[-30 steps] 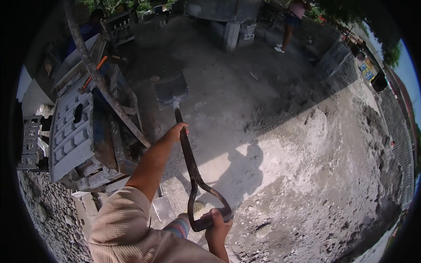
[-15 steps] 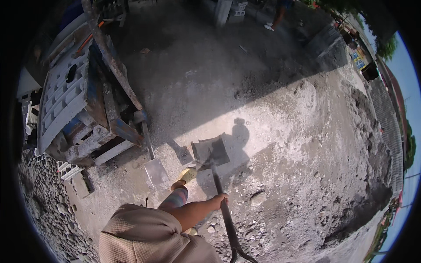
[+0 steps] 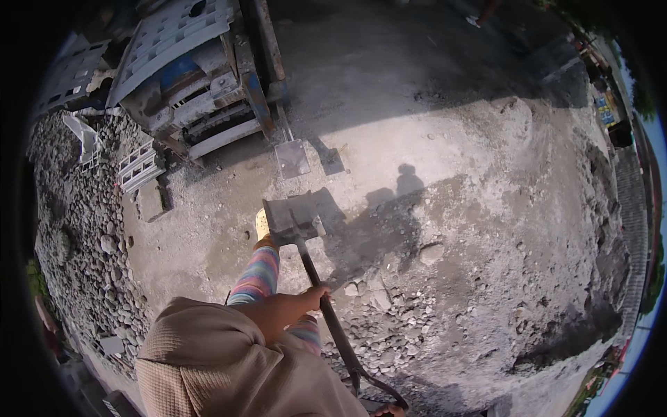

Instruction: The person uses a shovel to scoop wet concrete from a cement mixer and transfer it onto the ground. They repeatedly lift and dump the material in a pile while another person stands nearby.

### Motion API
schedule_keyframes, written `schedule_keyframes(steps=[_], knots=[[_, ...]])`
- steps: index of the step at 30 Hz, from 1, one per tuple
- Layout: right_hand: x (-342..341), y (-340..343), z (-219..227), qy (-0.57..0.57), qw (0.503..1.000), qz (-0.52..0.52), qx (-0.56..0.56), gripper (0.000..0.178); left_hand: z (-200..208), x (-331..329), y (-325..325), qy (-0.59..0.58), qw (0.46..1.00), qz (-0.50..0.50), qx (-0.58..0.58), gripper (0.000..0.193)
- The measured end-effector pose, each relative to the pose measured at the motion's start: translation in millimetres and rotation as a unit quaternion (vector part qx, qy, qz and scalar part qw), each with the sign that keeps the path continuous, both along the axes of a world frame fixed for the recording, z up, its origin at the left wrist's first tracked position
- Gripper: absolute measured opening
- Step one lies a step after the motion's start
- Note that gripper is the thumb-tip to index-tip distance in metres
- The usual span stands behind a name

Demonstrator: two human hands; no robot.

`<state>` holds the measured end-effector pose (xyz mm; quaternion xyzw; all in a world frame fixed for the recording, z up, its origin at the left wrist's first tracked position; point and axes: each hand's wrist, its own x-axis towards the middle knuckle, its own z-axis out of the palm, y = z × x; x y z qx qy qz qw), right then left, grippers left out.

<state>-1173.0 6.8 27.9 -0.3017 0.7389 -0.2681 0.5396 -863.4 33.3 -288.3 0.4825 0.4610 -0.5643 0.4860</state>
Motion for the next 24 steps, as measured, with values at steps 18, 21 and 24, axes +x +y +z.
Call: schedule_keyframes(steps=[18, 21, 24], knots=[[467.2, 118.8, -124.5, -0.375, 0.905, -0.003, 0.203, 0.008, 18.3, 325.8, 133.2, -0.06, 0.945, 0.235, -0.219, 0.024], [495.0, 140.1, -100.1, -0.43, 0.872, -0.005, 0.235, 0.014, 47.2, 346.4, 155.7, -0.06, 0.937, 0.238, -0.247, 0.023], [503.7, 142.8, -63.1, -0.545, 0.786, 0.066, 0.285, 0.039, 66.1, 337.5, 167.7, -0.023, 0.924, 0.276, -0.265, 0.023]])
